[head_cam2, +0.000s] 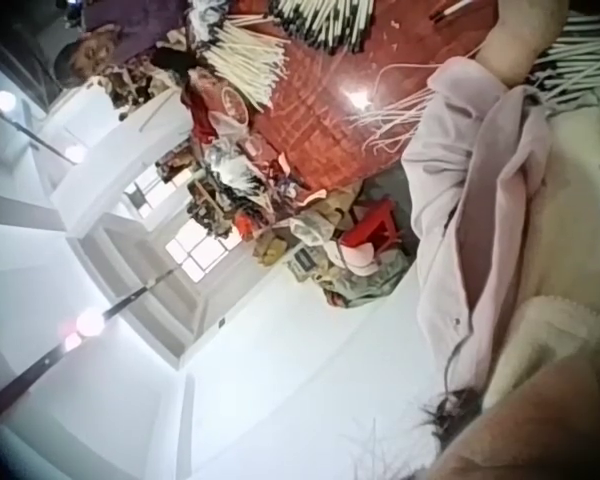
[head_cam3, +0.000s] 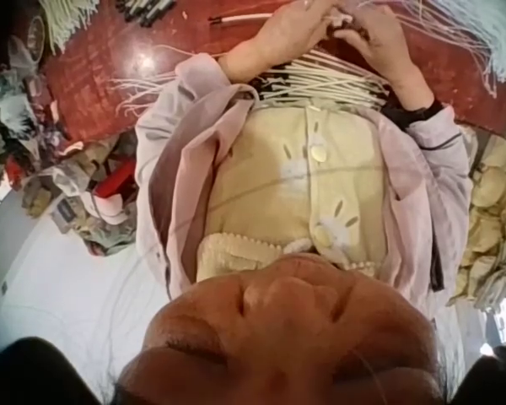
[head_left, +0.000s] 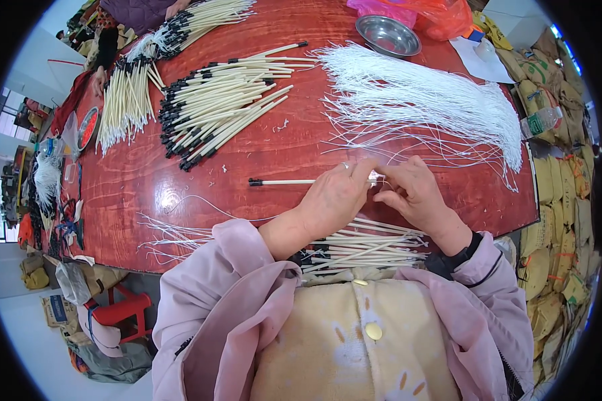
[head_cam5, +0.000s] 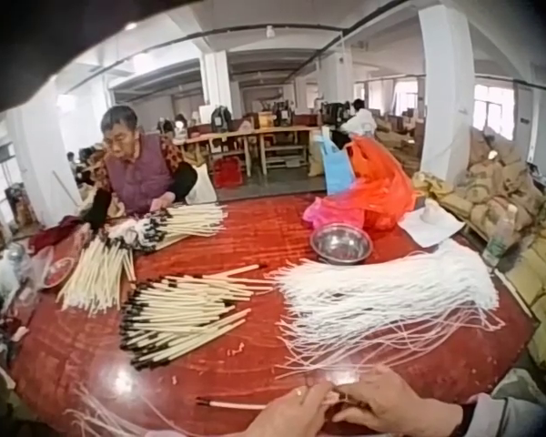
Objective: Manually attaching white bristles to thin wooden sticks to assemble brushes at a production table.
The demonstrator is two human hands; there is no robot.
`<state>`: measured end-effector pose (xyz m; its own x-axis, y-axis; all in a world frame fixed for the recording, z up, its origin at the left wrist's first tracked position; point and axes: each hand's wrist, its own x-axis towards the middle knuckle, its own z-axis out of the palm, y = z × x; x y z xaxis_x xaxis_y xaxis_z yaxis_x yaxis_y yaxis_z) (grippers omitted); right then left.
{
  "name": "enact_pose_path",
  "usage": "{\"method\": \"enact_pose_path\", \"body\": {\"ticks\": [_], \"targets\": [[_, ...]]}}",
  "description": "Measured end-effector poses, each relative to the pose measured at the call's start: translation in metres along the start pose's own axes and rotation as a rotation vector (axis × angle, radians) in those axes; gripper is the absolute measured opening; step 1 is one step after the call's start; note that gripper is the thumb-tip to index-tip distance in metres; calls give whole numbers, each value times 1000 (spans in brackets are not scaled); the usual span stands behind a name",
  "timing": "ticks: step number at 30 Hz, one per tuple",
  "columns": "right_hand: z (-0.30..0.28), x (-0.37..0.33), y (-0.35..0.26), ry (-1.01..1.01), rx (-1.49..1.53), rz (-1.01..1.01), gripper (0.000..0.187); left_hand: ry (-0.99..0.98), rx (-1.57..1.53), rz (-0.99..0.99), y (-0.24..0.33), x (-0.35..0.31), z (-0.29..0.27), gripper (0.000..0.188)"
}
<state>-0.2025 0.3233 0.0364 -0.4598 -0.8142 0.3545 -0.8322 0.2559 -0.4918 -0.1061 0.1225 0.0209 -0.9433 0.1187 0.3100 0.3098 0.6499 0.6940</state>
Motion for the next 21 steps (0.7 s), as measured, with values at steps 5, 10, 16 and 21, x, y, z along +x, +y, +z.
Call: {"method": "enact_pose_path", "body": {"ticks": [5,10,16,21], "targets": [[2,-1,0,73,48,7,18,15,11,-6,-1,0,0,41],[1,-3,3,64,-38,-41,13,20,8,-1,-1,-1,0,41],[3,0,2,21,-32,-78,12,10,21,28,0,-1,4,43],[4,1,0,70,-36,-78,13,15,39,81,4,4,6,55]]}}
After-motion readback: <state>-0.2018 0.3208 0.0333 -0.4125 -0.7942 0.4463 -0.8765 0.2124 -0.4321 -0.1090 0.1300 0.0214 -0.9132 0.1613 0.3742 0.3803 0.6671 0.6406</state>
